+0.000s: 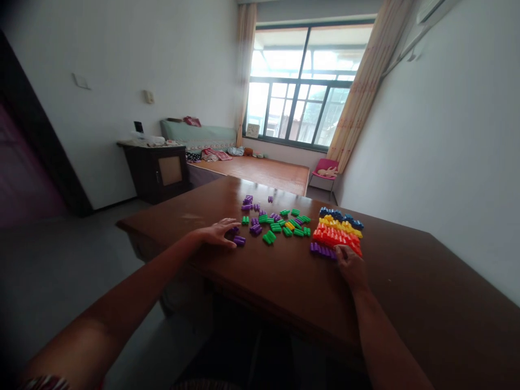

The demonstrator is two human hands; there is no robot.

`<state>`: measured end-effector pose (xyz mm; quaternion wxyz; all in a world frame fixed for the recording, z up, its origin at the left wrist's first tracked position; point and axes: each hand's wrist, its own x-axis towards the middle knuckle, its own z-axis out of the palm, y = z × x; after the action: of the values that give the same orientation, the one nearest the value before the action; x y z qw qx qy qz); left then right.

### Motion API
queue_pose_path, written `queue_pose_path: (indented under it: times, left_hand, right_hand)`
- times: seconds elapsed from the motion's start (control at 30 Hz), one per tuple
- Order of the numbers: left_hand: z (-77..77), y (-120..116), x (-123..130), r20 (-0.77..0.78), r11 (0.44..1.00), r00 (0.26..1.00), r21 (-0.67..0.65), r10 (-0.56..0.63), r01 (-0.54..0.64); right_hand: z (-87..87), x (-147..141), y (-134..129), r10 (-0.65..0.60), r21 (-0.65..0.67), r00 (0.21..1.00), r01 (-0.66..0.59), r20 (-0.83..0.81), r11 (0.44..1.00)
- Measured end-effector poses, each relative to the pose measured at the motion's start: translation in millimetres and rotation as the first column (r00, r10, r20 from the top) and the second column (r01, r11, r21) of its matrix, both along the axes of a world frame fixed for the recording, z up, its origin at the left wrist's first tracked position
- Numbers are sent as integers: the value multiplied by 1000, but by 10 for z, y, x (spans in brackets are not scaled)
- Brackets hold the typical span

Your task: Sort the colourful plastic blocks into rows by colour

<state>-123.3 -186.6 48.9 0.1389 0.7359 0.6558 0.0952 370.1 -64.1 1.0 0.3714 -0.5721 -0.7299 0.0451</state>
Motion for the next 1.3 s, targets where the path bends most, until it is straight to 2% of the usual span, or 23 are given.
queue_pose_path:
  times: [0.13,0.23,0.3,0.37,0.47,0.53,0.67,0.73,0.8,0.9,0.97,1.03,1.07,1.1,1.17,1.2,1.3]
  left_hand:
    - [-103,69,239,-45,1000,999,23,-7,8]
    - [-73,244,446,-44,999,998,5,-46,47]
    - [-63,354,561,-46,997,996,-15,-74,73]
    - [-91,426,650,-42,997,996,10,-82,82]
    - [-181,463,714,-22,987,997,140,-73,75]
    - [-237,466,708,-7,973,998,221,-65,65]
    - [-291,497,636,29,960,999,278,-46,37]
    - [-301,529,602,34,956,998,291,-48,36]
    - [-309,557,582,29,953,998,299,-56,45]
    - [-314,573,583,14,953,998,298,-64,57]
    - [-317,573,600,-4,955,998,291,-55,54]
    - [-324,579,624,-26,958,999,285,-31,37]
    - [-330,586,635,-34,958,999,287,-15,24]
    - [-338,595,644,-39,957,999,291,4,8]
    - [-355,617,658,-48,954,998,299,44,-28]
    - [-363,626,661,-53,952,997,302,60,-41]
    - [-374,633,662,-60,948,995,314,76,-53]
  right_hand:
    - [106,-291,-145,17,68,999,-20,40,997]
    - [217,-713,-266,264,46,954,-273,142,961]
    - [291,-1072,-327,448,-14,870,-455,204,890]
    - [338,-1435,-355,538,-25,808,-549,241,835]
    - [311,-1873,-333,596,-3,757,-618,268,787]
    - [239,-2058,-300,620,-5,738,-642,266,767]
    - [167,-2154,-243,603,34,764,-625,229,780]
    - [241,-2030,-193,563,76,803,-585,194,808]
    - [370,-1742,-99,483,103,868,-495,117,863]
    - [551,-985,132,236,69,970,-232,-52,970]
    - [595,-344,315,-17,26,990,21,-141,999]
    - [567,275,480,-226,-78,969,219,-100,973]
    - [532,537,548,-306,-162,952,303,5,939]
    - [489,755,604,-335,-249,932,359,136,900]
    - [395,1036,688,-303,-366,881,434,365,823]
    - [351,1106,722,-266,-395,860,448,436,802]
    - [255,1131,822,-222,-390,835,450,504,803]
